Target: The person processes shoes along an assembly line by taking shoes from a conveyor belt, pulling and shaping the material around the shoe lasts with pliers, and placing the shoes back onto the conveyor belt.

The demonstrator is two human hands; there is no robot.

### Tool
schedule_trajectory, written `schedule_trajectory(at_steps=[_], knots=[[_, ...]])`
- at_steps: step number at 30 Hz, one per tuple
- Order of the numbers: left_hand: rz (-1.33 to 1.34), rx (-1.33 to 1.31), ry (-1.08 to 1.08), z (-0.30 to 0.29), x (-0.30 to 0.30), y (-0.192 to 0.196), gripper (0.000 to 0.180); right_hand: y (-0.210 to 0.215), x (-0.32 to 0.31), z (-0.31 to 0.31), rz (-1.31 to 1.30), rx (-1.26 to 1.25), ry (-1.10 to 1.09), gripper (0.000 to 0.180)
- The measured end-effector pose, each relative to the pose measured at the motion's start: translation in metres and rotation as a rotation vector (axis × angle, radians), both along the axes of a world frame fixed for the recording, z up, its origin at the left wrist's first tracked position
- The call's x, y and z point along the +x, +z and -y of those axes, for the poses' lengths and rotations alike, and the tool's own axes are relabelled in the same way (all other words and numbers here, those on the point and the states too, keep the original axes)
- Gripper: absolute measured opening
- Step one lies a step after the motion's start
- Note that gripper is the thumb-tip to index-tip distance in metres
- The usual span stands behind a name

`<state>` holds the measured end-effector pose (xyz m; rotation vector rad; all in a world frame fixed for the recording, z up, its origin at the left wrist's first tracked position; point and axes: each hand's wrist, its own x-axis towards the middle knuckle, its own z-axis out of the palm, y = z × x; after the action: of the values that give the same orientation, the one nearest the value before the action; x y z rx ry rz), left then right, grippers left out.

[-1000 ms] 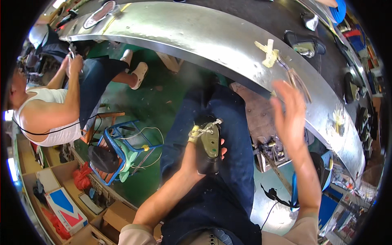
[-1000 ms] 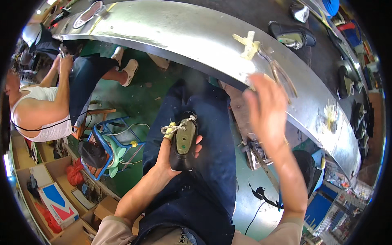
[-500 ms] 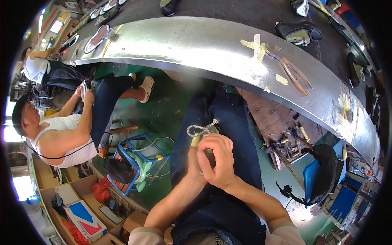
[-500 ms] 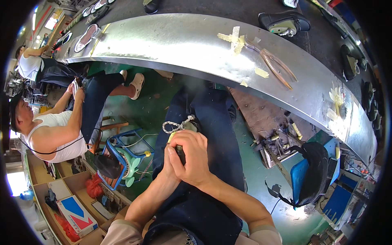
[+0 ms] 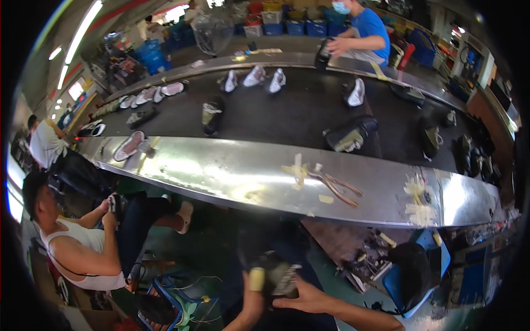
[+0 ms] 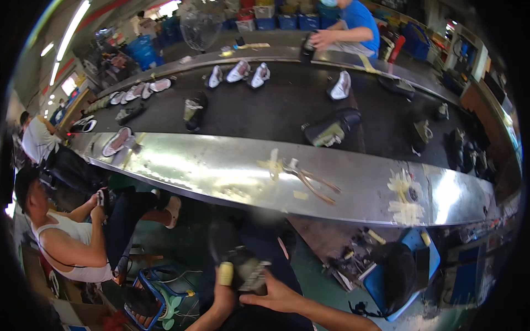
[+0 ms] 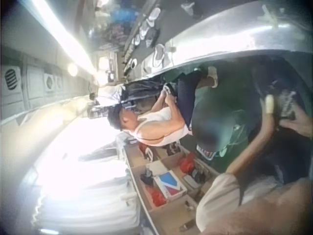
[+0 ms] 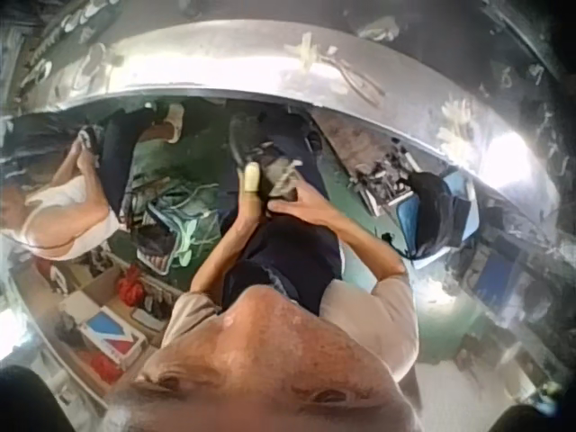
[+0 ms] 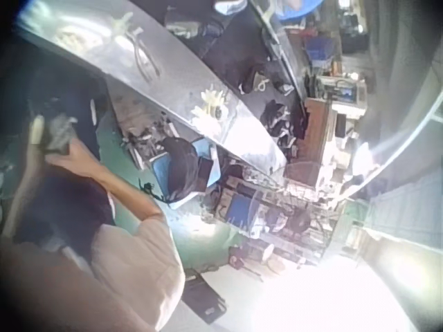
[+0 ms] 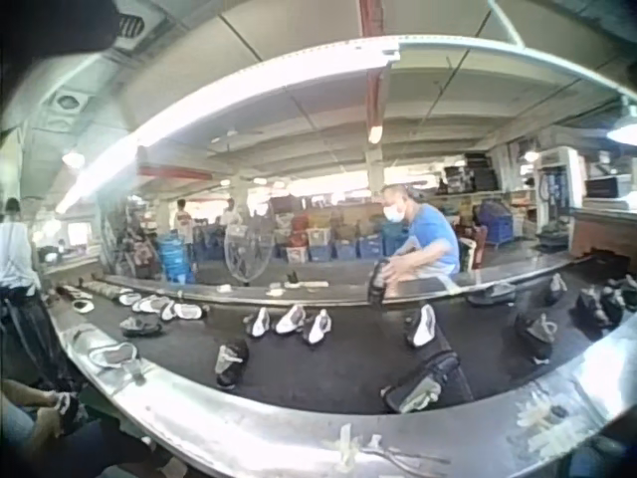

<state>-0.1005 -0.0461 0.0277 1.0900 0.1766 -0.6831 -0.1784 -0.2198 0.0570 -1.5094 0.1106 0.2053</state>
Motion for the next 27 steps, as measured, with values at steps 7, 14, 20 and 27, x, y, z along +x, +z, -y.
schedule_trajectory(at_steps=[7, 14, 20, 27], knots=[[0.619, 0.135, -0.284, 0.021, 0.048, 0.049, 0.063, 0.056, 0.045, 0.174, -0.051, 0.200, -0.712, 0.050], [0.462, 0.382, -0.079, -0.023, 0.068, -0.032, 0.062, -0.001, 0.106, 0.490, 0.179, -1.319, -1.007, 0.067], [0.292, 0.483, -0.026, -0.026, 0.083, -0.059, 0.052, 0.002, 0.116, 0.483, -0.139, -1.874, -0.961, 0.066], [0.270, 0.614, 0.019, -0.008, 0.122, -0.070, 0.044, 0.014, 0.260, 0.372, 0.396, -1.725, -0.456, 0.047]])
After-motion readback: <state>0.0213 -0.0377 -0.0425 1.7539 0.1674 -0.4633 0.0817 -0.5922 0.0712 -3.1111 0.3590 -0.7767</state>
